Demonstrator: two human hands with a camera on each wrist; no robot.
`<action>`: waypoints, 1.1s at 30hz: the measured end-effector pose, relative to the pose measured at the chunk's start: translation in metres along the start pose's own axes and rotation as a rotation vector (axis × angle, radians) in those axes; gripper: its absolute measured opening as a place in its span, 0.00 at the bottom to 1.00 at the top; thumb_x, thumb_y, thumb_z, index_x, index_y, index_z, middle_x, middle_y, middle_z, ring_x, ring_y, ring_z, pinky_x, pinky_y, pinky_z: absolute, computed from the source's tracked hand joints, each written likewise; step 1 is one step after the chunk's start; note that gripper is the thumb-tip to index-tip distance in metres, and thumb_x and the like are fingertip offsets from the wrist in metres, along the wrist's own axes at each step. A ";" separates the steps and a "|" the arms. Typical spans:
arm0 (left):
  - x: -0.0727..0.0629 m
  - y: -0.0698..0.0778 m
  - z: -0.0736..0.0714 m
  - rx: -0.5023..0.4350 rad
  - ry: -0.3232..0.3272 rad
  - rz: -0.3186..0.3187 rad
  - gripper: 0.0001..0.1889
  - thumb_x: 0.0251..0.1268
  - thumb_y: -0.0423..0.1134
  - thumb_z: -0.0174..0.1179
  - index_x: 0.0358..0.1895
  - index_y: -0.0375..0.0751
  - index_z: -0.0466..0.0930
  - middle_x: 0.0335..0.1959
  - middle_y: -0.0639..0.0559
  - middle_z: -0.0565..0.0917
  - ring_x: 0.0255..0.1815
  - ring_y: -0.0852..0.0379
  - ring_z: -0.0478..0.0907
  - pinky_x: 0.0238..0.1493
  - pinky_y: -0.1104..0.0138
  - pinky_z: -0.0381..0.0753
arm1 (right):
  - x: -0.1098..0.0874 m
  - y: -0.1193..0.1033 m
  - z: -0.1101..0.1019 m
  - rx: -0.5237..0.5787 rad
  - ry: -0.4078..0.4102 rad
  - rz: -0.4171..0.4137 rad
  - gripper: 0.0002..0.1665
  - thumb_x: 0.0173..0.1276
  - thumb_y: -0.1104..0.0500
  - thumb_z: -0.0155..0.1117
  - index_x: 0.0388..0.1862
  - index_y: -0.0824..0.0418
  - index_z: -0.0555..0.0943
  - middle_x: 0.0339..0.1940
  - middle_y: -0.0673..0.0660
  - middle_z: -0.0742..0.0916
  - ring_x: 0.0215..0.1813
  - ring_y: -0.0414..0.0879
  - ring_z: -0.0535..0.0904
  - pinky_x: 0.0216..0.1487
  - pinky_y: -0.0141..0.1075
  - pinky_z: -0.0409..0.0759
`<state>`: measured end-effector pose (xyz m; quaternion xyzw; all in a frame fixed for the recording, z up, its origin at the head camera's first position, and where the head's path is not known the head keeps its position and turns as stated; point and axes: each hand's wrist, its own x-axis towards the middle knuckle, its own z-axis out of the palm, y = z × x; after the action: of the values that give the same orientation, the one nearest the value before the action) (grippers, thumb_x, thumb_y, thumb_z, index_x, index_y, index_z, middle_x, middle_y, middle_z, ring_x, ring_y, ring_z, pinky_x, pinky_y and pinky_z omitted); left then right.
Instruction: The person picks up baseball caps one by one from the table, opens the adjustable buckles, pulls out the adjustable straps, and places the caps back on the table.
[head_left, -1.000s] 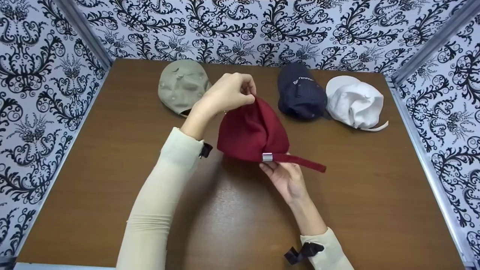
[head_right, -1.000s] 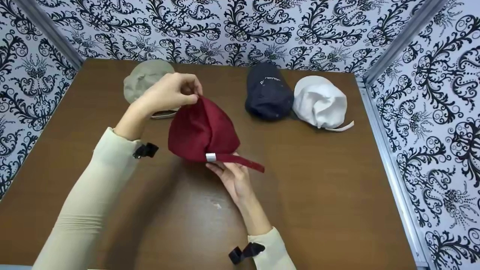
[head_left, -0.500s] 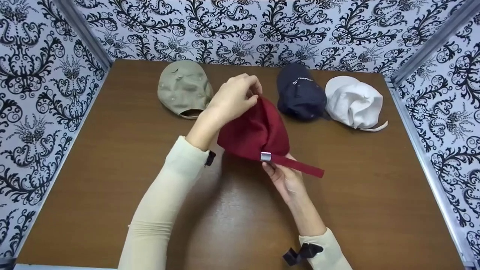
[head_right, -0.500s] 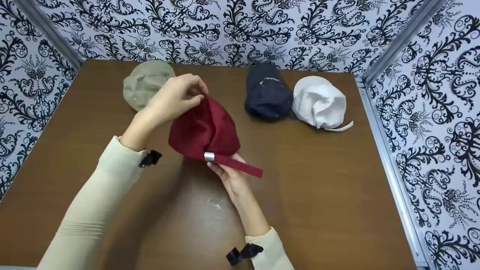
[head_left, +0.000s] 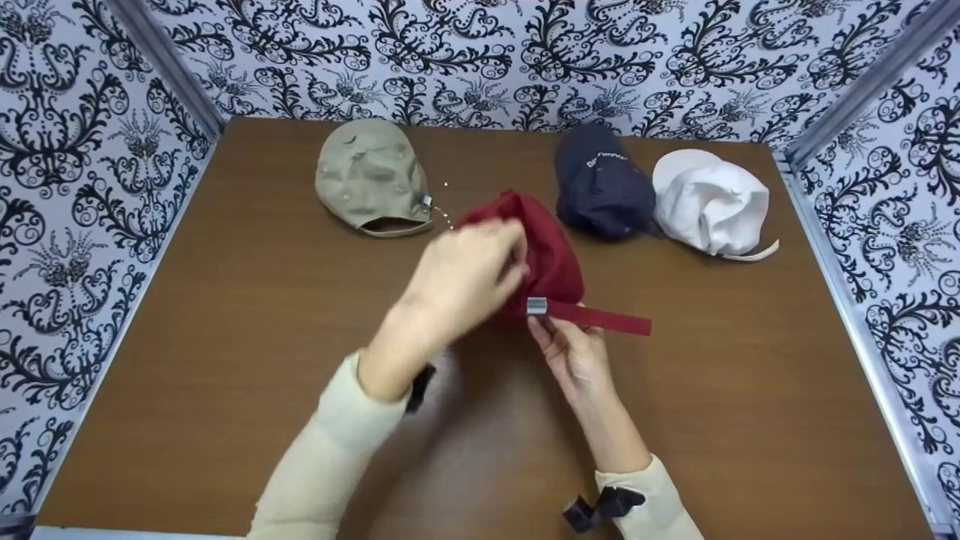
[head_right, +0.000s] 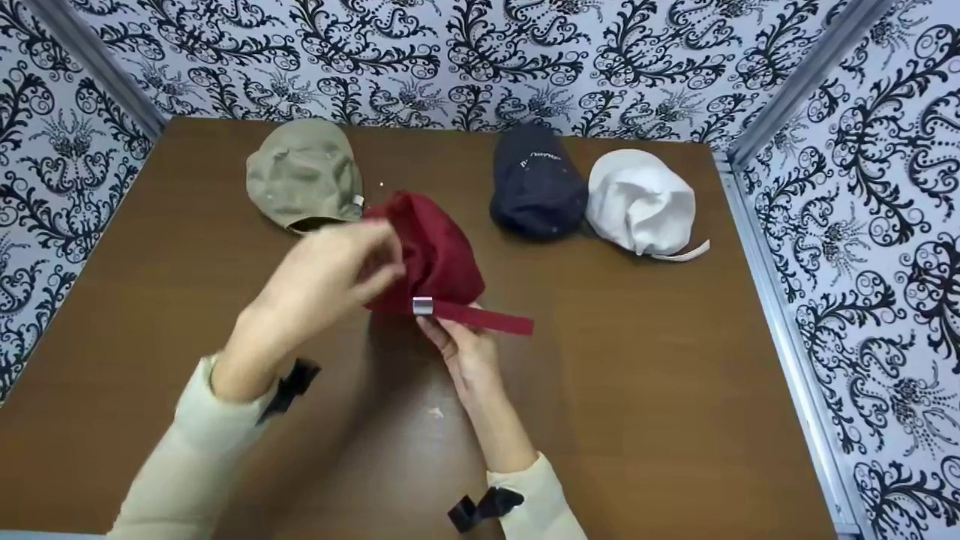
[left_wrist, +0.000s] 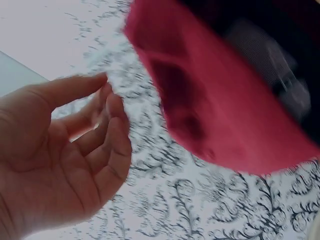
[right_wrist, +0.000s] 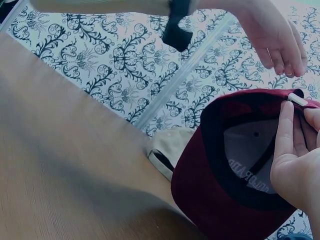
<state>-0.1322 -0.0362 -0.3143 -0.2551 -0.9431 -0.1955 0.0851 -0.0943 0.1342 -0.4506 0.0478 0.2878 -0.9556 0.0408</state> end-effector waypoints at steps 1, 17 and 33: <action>-0.006 0.003 0.002 0.009 -0.011 0.001 0.05 0.68 0.42 0.62 0.39 0.45 0.79 0.36 0.49 0.85 0.38 0.48 0.85 0.37 0.54 0.85 | 0.000 0.001 0.002 0.005 0.007 -0.002 0.10 0.63 0.76 0.64 0.34 0.62 0.84 0.35 0.55 0.88 0.39 0.44 0.88 0.47 0.38 0.88; -0.028 0.022 0.054 0.087 0.099 -0.137 0.17 0.62 0.52 0.68 0.40 0.45 0.75 0.33 0.50 0.82 0.29 0.47 0.86 0.28 0.58 0.85 | -0.001 0.007 0.005 0.017 0.047 -0.032 0.11 0.63 0.76 0.65 0.40 0.63 0.84 0.39 0.56 0.88 0.42 0.44 0.87 0.50 0.34 0.86; -0.027 0.020 0.068 -0.003 0.084 -0.205 0.13 0.67 0.50 0.63 0.42 0.45 0.77 0.36 0.50 0.84 0.32 0.44 0.87 0.32 0.56 0.86 | -0.002 0.011 0.003 -0.042 0.153 -0.063 0.13 0.65 0.79 0.58 0.37 0.65 0.84 0.39 0.56 0.89 0.44 0.46 0.88 0.55 0.35 0.85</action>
<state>-0.1032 -0.0042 -0.3770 -0.1493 -0.9596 -0.2149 0.1037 -0.0910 0.1239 -0.4538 0.1108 0.3116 -0.9437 -0.0103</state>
